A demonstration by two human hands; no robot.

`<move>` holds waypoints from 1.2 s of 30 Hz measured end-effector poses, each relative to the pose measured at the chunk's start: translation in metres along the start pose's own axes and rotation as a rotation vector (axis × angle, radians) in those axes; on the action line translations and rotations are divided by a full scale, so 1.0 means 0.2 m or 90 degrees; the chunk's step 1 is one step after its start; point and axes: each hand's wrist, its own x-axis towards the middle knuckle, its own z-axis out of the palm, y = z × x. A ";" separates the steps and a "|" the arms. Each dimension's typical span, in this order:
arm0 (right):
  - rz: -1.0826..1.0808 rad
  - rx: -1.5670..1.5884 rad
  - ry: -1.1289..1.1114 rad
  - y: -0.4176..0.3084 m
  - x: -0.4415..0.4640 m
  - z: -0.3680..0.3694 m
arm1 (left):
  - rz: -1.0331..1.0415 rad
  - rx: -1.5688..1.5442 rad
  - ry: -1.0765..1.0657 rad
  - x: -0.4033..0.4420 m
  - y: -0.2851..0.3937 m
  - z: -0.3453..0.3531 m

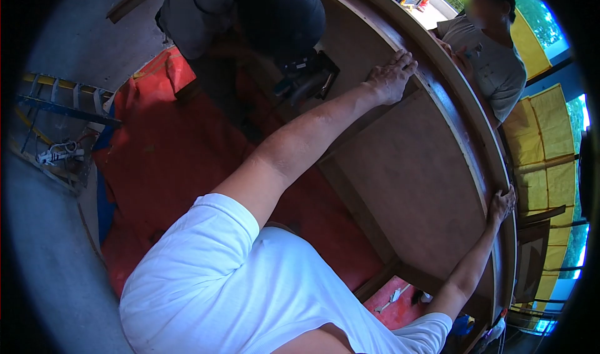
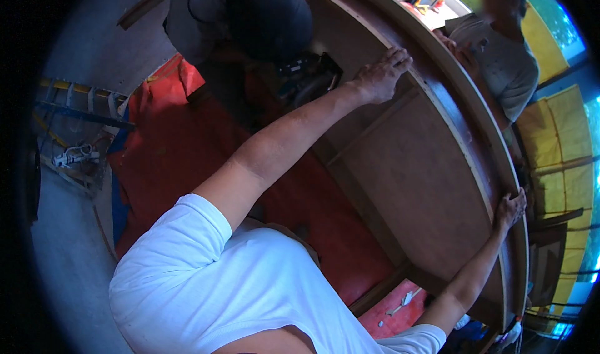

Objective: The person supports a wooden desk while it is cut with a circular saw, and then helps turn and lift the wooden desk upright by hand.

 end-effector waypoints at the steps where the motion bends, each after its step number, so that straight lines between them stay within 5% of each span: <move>1: 0.000 -0.003 -0.002 0.00 0.00 0.00 | 0.002 0.003 0.000 0.00 0.00 0.00; 36: -0.002 0.009 0.004 0.00 0.00 0.01 | -0.005 -0.014 0.007 0.01 -0.01 0.02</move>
